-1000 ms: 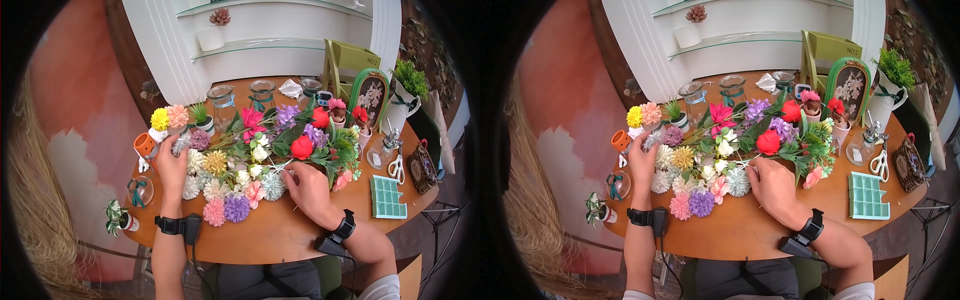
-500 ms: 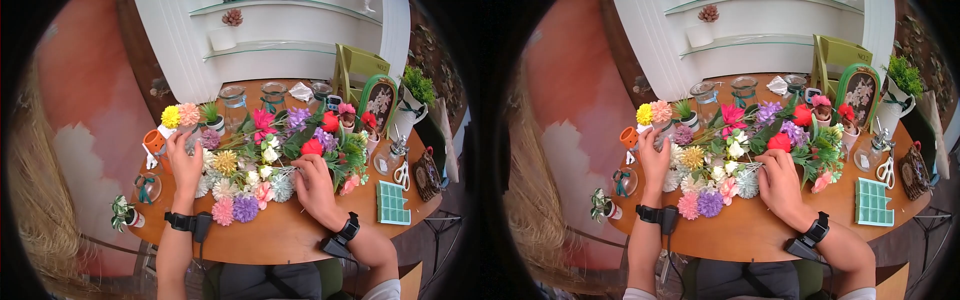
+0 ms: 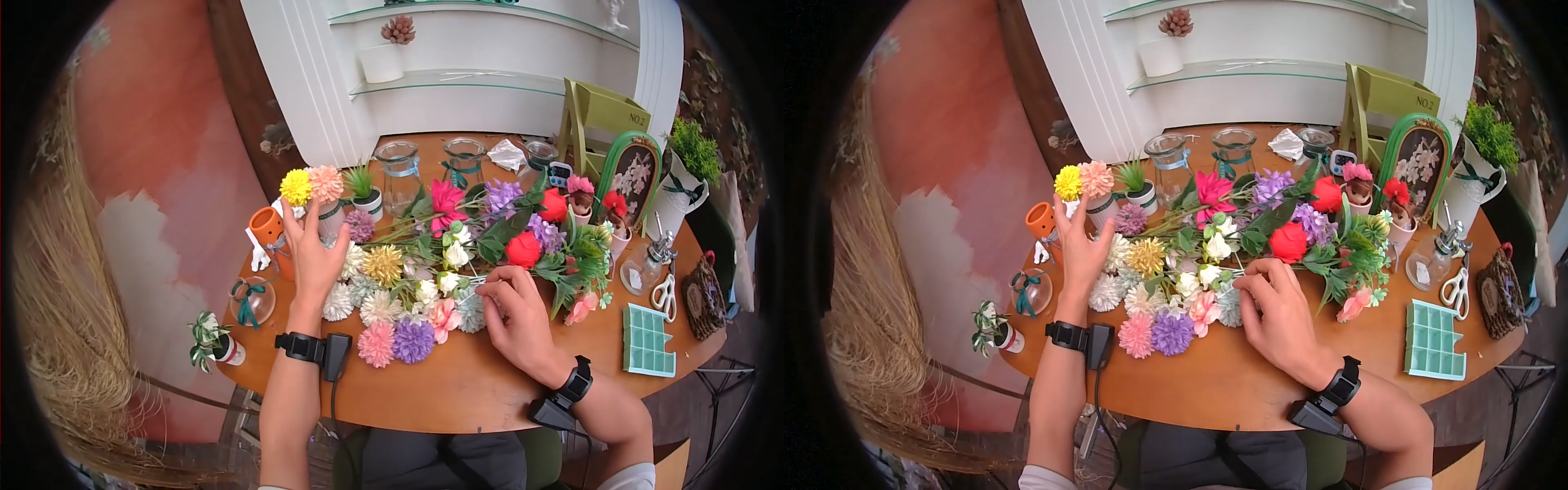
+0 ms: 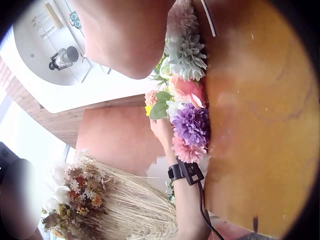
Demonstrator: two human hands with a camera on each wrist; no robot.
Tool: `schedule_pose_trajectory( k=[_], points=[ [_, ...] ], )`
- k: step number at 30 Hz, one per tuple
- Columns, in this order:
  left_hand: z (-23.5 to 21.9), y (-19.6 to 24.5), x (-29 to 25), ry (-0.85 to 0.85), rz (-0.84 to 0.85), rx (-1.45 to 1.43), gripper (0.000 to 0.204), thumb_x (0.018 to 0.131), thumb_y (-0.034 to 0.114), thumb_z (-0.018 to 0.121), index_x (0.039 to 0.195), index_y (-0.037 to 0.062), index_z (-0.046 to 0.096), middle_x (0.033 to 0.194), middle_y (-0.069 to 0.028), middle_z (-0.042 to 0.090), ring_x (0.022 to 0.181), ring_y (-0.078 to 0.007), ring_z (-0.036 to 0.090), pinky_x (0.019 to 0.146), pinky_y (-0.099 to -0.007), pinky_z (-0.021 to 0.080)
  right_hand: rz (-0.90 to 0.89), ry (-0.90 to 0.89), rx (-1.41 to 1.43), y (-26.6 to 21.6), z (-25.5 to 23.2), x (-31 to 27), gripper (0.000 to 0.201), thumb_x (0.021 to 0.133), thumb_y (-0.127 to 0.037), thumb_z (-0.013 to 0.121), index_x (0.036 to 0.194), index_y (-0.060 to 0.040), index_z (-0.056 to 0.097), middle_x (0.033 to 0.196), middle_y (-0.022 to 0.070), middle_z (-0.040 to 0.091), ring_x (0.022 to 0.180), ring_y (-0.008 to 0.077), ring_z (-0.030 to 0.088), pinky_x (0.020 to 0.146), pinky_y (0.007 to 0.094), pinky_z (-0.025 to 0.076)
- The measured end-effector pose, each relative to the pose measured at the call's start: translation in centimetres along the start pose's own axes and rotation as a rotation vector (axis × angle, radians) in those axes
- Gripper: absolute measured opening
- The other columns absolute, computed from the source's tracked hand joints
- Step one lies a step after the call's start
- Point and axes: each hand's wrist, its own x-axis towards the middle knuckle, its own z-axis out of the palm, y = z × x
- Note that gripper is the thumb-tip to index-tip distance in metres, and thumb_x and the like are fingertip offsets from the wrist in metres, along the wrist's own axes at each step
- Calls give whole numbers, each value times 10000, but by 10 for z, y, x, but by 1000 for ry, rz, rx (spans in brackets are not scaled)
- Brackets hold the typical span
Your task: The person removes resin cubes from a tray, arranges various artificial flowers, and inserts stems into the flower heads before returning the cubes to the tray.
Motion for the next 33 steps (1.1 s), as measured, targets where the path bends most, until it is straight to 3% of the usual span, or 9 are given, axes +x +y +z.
schedule_pose_trajectory(
  k=[3,6,12,19,24,26,28,30,33],
  points=[
    [-1,-1,3,-66,-116,-207,669,839,226,749,1436,77,487,1597,-261,108,1472,-430,184,1155,-479,281,14,-9,6,-1,0,-1,169,800,58,638,957,-5,622,1011,134,553,937,325,563,787,395,481],
    [-3,-1,8,-52,7,-156,705,830,230,758,1449,66,462,1605,-251,82,1465,-430,212,1156,-475,283,18,-15,8,-1,1,-1,165,803,56,637,954,-6,619,1017,136,551,944,330,567,790,400,484],
    [-2,-10,13,-122,-21,-93,734,826,221,755,1450,29,419,1578,-245,212,1442,-404,285,1156,-473,288,79,-57,66,0,3,-4,151,814,47,632,954,-7,613,1030,141,547,946,341,580,800,405,490],
    [-15,7,17,44,61,-122,776,834,124,710,1476,-33,304,1546,-225,286,1436,-366,311,1170,-442,301,80,-68,77,1,2,-3,150,817,44,630,958,-7,615,1029,138,548,941,335,584,799,402,491],
    [-39,46,16,243,131,-427,783,825,2,648,1495,-51,246,1541,-202,286,1438,-344,311,1202,-456,267,61,-50,74,0,-1,-4,166,825,39,630,984,-6,612,1040,142,551,936,336,583,790,395,494],
    [-41,66,5,201,118,-582,789,818,-25,637,1494,-66,232,1538,-196,292,1442,-342,306,1204,-455,258,42,-42,99,1,-1,-4,310,838,-6,666,1133,-3,572,1107,157,550,912,310,590,771,387,500],
    [-39,85,-10,-52,176,-851,773,817,-32,625,1490,-71,248,1544,-201,288,1443,-337,310,1195,-443,269,79,-20,108,-7,-3,-2,412,839,-40,693,1212,4,524,1148,167,541,885,291,593,754,380,506],
    [-42,105,-24,-332,244,-859,758,819,-28,619,1488,-68,265,1544,-209,287,1439,-332,321,1180,-442,291,115,-3,112,-11,-3,-2,519,840,-74,720,1290,10,475,1189,177,532,857,273,597,736,372,511],
    [-39,123,-39,-472,305,-877,757,816,-24,624,1486,-65,274,1547,-210,278,1440,-330,322,1170,-445,307,174,87,125,-13,-1,-3,624,836,-128,756,1348,15,429,1203,174,537,758,239,589,662,351,512]
  ],
)
